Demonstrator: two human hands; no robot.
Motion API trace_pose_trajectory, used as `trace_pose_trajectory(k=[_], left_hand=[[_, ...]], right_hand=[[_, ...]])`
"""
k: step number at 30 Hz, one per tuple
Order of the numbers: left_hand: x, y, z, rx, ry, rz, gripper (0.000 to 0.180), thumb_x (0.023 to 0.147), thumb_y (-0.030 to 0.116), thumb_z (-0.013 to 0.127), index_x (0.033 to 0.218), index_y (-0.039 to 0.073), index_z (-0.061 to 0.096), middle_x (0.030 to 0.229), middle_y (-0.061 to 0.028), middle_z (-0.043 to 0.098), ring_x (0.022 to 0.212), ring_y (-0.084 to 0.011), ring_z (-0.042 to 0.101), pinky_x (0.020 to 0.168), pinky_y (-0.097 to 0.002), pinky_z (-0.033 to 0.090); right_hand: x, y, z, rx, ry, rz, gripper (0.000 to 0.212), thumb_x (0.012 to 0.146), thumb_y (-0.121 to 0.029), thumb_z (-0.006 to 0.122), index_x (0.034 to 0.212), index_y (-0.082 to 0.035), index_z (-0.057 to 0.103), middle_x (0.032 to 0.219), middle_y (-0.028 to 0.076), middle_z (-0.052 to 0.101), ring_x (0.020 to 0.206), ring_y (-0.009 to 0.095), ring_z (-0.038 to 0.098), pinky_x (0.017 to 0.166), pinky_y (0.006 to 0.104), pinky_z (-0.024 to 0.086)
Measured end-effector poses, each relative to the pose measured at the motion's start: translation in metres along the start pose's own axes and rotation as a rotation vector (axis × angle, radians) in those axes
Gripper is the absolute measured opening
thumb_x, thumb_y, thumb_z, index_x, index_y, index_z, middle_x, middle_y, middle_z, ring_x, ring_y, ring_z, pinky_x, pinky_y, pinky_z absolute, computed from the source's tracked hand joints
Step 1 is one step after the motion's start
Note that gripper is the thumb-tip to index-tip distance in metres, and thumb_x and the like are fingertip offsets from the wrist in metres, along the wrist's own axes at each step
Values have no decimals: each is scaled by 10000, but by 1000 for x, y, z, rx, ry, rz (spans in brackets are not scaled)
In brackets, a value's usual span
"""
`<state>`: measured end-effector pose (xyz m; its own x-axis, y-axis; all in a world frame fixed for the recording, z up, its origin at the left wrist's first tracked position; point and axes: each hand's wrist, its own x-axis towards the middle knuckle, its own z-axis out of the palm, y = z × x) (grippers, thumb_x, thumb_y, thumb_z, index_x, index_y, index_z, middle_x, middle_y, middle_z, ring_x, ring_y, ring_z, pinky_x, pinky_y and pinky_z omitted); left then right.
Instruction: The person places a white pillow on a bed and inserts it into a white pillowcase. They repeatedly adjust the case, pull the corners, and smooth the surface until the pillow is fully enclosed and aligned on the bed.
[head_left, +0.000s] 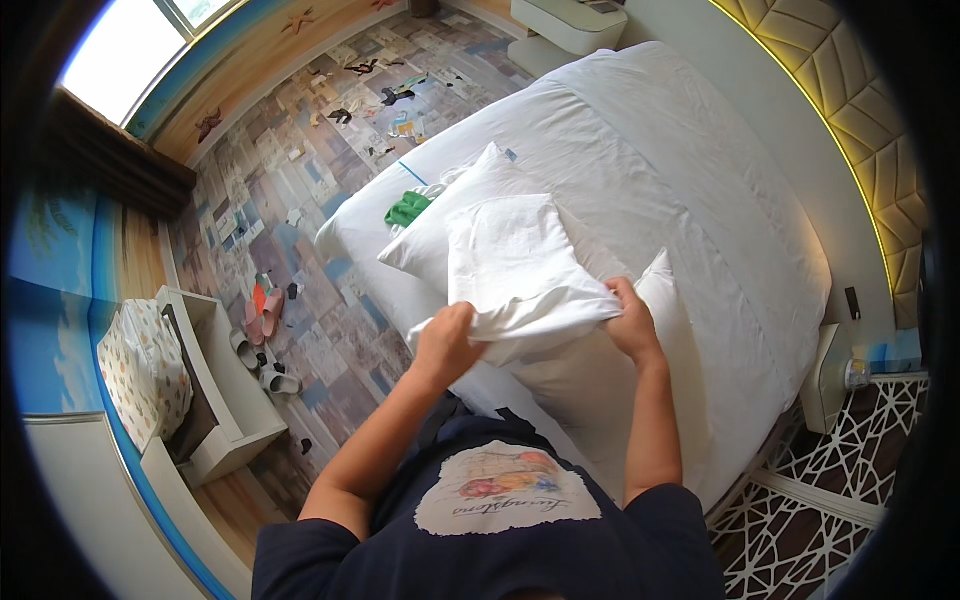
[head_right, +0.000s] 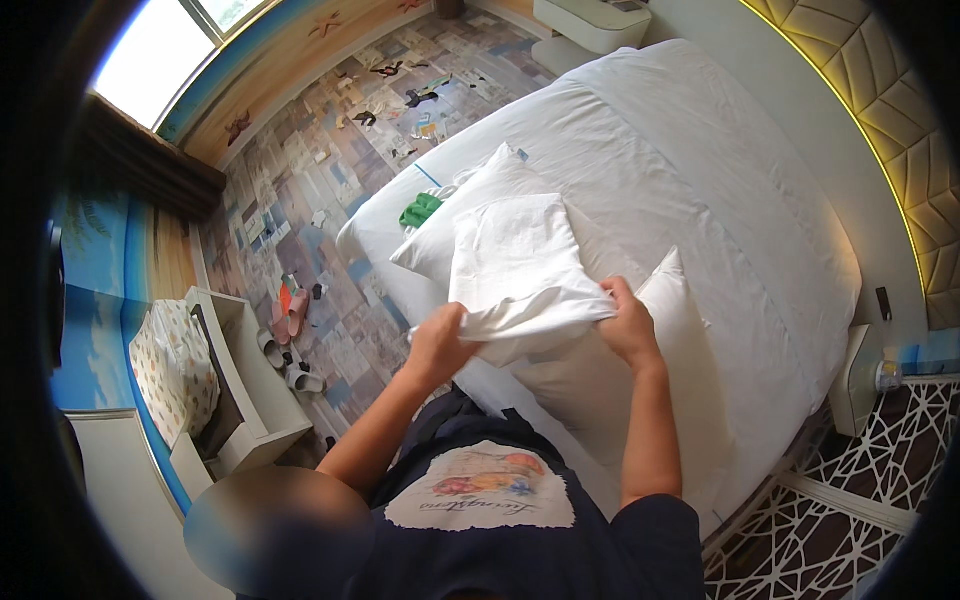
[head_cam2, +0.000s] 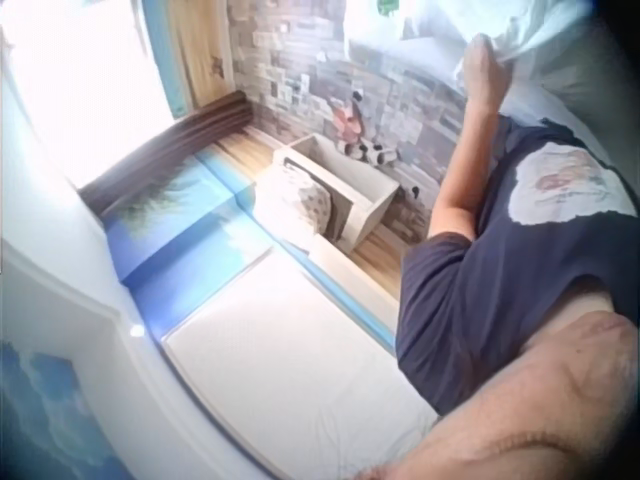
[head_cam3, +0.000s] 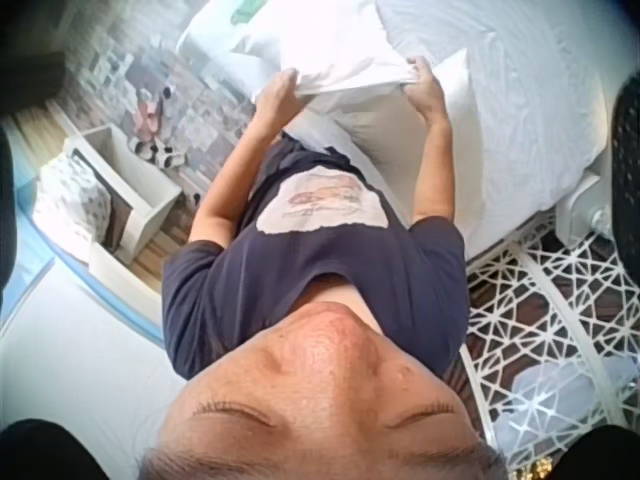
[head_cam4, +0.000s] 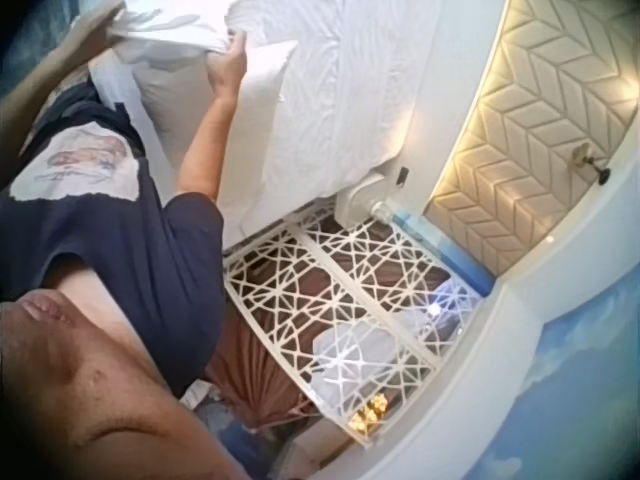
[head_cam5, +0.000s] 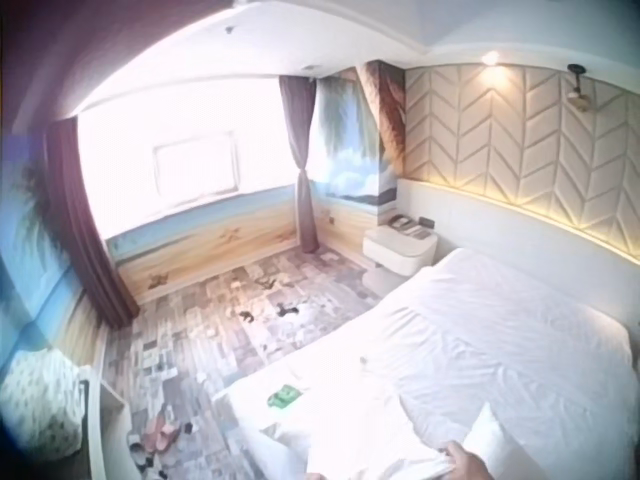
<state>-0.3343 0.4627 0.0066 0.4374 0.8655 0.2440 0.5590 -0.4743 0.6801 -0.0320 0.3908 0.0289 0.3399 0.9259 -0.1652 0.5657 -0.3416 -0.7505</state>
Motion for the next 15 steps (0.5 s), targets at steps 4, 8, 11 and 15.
trace_pose_trajectory(k=[4, 8, 11, 15], left_hand=[[17, -22, -16, 139, 254, -14, 204, 749, 12, 680, 889, 63, 542, 802, -146, 609, 812, -410, 619, 705, -487, 496], [34, -30, -33, 186, 395, 44, 218, 742, -59, 642, 866, 49, 499, 794, -148, 594, 772, -420, 591, 679, -481, 477], [26, -41, -32, -118, 206, -73, 230, 783, -98, 625, 875, 35, 462, 759, -159, 545, 688, -348, 513, 654, -382, 468], [12, -33, -34, -150, -48, -158, 252, 800, -37, 687, 905, 38, 471, 781, -200, 588, 730, -381, 579, 682, -409, 489]], right_hand=[[-18, -32, -2, -457, 99, -216, 295, 794, -273, 745, 817, -24, 589, 796, 153, 667, 781, 363, 656, 719, 459, 515], [-2, -6, 5, -462, 603, -263, 301, 803, -204, 669, 630, -47, 480, 706, 99, 619, 709, 359, 614, 654, 495, 469], [12, -9, 13, -325, 534, -466, 60, 783, -6, 633, 839, -23, 621, 844, 141, 668, 826, 371, 643, 797, 429, 512], [19, -22, 21, 207, 233, -265, 375, 853, 121, 534, 1168, -37, 664, 1054, 134, 681, 981, 236, 653, 894, 323, 504]])
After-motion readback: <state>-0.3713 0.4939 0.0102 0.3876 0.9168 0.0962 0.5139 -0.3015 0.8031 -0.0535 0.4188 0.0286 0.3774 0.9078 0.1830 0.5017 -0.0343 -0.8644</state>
